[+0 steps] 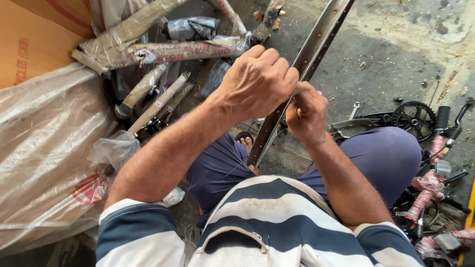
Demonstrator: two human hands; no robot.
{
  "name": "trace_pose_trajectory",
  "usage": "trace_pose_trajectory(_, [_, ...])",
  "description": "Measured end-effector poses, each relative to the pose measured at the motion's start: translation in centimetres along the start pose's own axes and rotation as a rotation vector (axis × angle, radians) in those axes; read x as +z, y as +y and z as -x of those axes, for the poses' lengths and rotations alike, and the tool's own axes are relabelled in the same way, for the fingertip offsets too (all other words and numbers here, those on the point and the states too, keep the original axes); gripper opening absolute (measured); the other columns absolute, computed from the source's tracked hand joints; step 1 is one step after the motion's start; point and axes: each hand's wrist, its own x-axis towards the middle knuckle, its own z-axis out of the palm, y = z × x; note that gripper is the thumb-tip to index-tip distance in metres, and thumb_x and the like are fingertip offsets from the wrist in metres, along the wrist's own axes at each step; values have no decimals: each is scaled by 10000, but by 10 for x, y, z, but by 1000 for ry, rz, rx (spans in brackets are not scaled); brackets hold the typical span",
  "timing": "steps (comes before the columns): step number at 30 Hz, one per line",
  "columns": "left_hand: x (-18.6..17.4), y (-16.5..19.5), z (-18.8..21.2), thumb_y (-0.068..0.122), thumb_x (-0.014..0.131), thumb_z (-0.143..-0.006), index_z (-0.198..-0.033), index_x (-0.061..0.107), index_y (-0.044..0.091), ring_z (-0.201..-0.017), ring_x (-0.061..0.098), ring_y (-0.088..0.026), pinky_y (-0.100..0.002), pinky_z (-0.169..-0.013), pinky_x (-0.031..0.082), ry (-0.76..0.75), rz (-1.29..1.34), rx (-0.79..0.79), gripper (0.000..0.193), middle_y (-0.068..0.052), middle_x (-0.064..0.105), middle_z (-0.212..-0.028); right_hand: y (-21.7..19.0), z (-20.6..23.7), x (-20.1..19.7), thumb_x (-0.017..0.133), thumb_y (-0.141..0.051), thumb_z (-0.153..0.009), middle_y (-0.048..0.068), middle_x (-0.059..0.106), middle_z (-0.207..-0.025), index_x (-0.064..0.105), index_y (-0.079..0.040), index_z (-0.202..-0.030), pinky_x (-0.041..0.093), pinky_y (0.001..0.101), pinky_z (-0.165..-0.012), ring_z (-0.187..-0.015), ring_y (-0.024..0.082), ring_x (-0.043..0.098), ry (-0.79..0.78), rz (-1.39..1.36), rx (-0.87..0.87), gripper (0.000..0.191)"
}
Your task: The person sits on the ground and cleans a bicycle rim with a small white cloth, then removes the spokes from the hub by hand. The person handles the rim, spokes, and hub throughout the clip.
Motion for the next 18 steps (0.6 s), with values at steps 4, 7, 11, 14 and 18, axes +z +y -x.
trace_pose_trajectory(4, [-5,-3,0,419,646,-923,-784,610,76,-704,560,-214,-370,-661,436,118,136,-38,371,-69,563,-747,1,2,-1,535,165,-748,154,540,-778,626,13,-966,443,438,-603,-649,331,545,-6,10,49,280])
trace_pose_trajectory(7, [-6,-3,4,211,612,-848,-821,622,80,-747,583,-208,-344,-681,450,231,128,59,133,-62,580,-776,0,3,-1,553,167,-786,164,521,-812,594,12,-975,450,439,-629,-676,335,540,-19,73,85,248])
trace_pose_trajectory(11, [1,1,0,361,616,-1052,-785,620,97,-734,564,-216,-400,-711,453,-3,99,-61,376,-53,564,-741,-1,3,1,528,178,-792,146,551,-814,633,14,-1016,448,412,-590,-644,290,549,-22,39,73,297])
trace_pose_trajectory(14, [2,0,-3,526,627,-1060,-757,624,90,-711,552,-218,-413,-689,437,-113,142,-150,531,-55,545,-718,0,2,1,510,185,-763,127,538,-761,647,4,-960,427,405,-548,-590,267,523,-8,-25,87,300])
trace_pose_trajectory(18, [-8,-1,0,331,668,-891,-840,658,67,-726,559,-191,-318,-635,419,277,126,30,269,-59,571,-774,3,4,0,532,180,-727,156,472,-738,590,18,-881,404,442,-564,-602,306,484,-22,70,91,230])
